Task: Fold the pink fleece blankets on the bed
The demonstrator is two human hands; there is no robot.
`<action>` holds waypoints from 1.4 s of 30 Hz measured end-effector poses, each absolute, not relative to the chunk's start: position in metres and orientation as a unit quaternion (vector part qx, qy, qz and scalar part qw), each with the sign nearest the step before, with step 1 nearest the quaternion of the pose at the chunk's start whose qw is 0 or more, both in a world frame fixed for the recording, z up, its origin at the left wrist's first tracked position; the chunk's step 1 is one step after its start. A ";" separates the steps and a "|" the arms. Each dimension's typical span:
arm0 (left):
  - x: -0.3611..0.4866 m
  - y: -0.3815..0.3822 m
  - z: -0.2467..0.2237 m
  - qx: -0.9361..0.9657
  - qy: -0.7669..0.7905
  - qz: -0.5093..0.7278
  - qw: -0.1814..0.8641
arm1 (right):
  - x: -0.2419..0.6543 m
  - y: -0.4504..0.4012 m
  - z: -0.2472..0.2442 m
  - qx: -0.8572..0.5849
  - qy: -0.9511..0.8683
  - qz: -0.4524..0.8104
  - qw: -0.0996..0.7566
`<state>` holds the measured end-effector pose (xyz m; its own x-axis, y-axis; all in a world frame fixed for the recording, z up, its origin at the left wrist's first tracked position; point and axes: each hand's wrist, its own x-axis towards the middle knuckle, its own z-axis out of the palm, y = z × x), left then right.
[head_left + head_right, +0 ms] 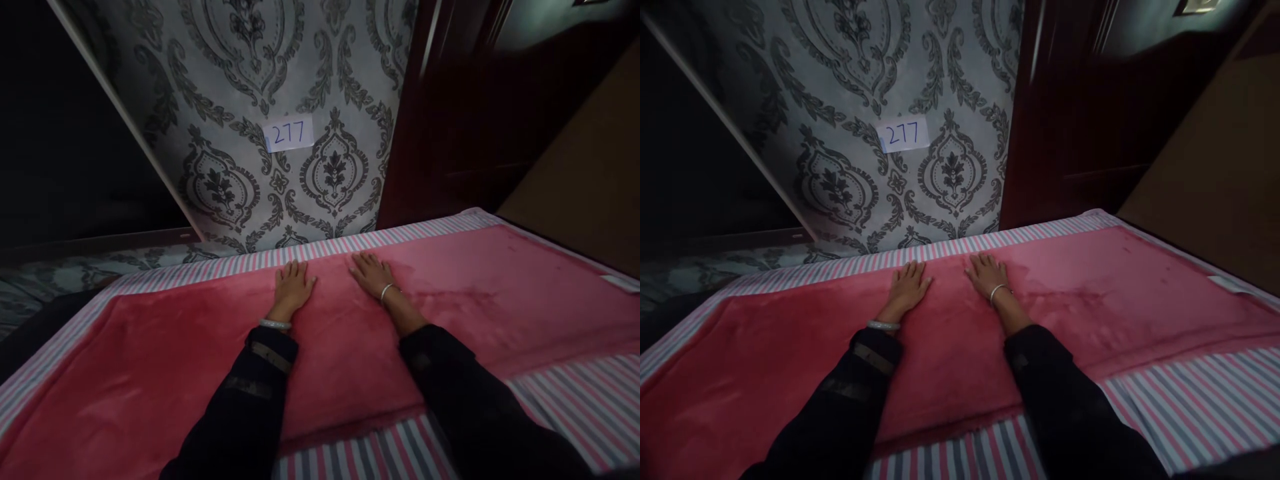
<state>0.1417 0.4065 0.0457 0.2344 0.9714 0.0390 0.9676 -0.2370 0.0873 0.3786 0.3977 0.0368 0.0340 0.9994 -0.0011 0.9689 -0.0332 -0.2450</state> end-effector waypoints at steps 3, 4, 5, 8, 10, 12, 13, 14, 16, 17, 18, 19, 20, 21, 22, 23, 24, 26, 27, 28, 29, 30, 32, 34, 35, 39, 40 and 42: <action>0.142 0.407 0.045 0.785 0.618 0.045 0.018 | 0.354 0.395 0.047 -0.670 -0.727 0.074 0.132; 0.141 0.407 0.045 0.785 0.618 0.044 0.018 | 0.341 0.394 0.049 -0.643 -0.751 0.072 0.132; 0.141 0.407 0.045 0.786 0.616 0.042 0.019 | 0.327 0.393 0.050 -0.616 -0.775 0.075 0.122; 0.141 0.408 0.044 0.790 0.612 0.041 0.017 | 0.295 0.398 0.049 -0.568 -0.815 0.090 0.065; 0.140 0.409 0.042 0.791 0.610 0.047 0.013 | 0.294 0.405 0.044 -0.567 -0.819 0.078 0.037; 0.140 0.410 0.041 0.790 0.611 0.054 0.012 | 0.313 0.414 0.039 -0.584 -0.809 0.059 0.023; 0.141 0.410 0.041 0.789 0.611 0.055 0.013 | 0.328 0.418 0.037 -0.600 -0.798 0.052 0.017; 0.141 0.410 0.041 0.789 0.611 0.055 0.014 | 0.345 0.421 0.036 -0.618 -0.784 0.048 0.014; 0.141 0.410 0.042 0.789 0.612 0.051 0.017 | 0.380 0.426 0.036 -0.654 -0.755 0.044 0.006; 0.141 0.410 0.044 0.789 0.612 0.049 0.016 | 0.397 0.427 0.037 -0.668 -0.743 0.045 0.002; 0.142 0.409 0.045 0.789 0.612 0.047 0.015 | 0.412 0.427 0.038 -0.679 -0.732 0.048 -0.003; 0.142 0.409 0.046 0.790 0.611 0.046 0.013 | 0.424 0.427 0.039 -0.689 -0.723 0.050 -0.005; 0.142 0.409 0.047 0.790 0.611 0.046 0.010 | 0.434 0.425 0.040 -0.694 -0.718 0.050 -0.005; 0.142 0.409 0.047 0.791 0.611 0.046 0.006 | 0.441 0.423 0.039 -0.693 -0.720 0.047 -0.004; 0.142 0.409 0.048 0.791 0.610 0.046 0.002 | 0.447 0.420 0.038 -0.684 -0.728 0.043 -0.003; 0.142 0.409 0.048 0.791 0.611 0.046 -0.001 | 0.451 0.418 0.036 -0.669 -0.742 0.038 -0.002; 0.142 0.409 0.049 0.791 0.611 0.044 -0.003 | 0.455 0.415 0.033 -0.650 -0.759 0.032 0.000; 0.142 0.411 0.050 0.790 0.612 0.036 -0.003 | 0.465 0.412 0.027 -0.617 -0.786 0.026 0.003; 0.142 0.411 0.050 0.789 0.613 0.031 -0.001 | 0.471 0.412 0.025 -0.612 -0.791 0.023 0.006; 0.142 0.412 0.050 0.788 0.615 0.026 0.002 | 0.479 0.413 0.024 -0.612 -0.790 0.022 0.009; 0.142 0.413 0.051 0.787 0.617 0.020 0.003 | 0.488 0.415 0.023 -0.618 -0.786 0.020 0.013; 0.142 0.414 0.051 0.785 0.619 0.015 0.003 | 0.499 0.418 0.024 -0.628 -0.778 0.020 0.016; 0.141 0.416 0.050 0.785 0.620 0.008 -0.003 | 0.522 0.423 0.027 -0.654 -0.756 0.023 0.019; 0.140 0.418 0.049 0.787 0.617 0.002 -0.011 | 0.547 0.428 0.031 -0.681 -0.732 0.027 0.019; 0.139 0.420 0.048 0.788 0.616 -0.002 -0.014 | 0.560 0.430 0.033 -0.693 -0.720 0.029 0.017; 0.133 0.427 0.043 0.788 0.616 -0.018 -0.010 | 0.610 0.432 0.037 -0.727 -0.686 0.035 0.021; 0.131 0.429 0.042 0.789 0.615 -0.019 -0.008 | 0.623 0.432 0.038 -0.735 -0.677 0.036 0.021; 0.127 0.433 0.038 0.791 0.611 -0.020 -0.004 | 0.648 0.432 0.037 -0.752 -0.658 0.040 0.019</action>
<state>0.1271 0.4328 0.0385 0.2514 0.9675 -0.0266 0.9672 -0.2522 -0.0302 0.6476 0.4317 0.0373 0.1307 0.9908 -0.0348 0.9877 -0.1331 -0.0819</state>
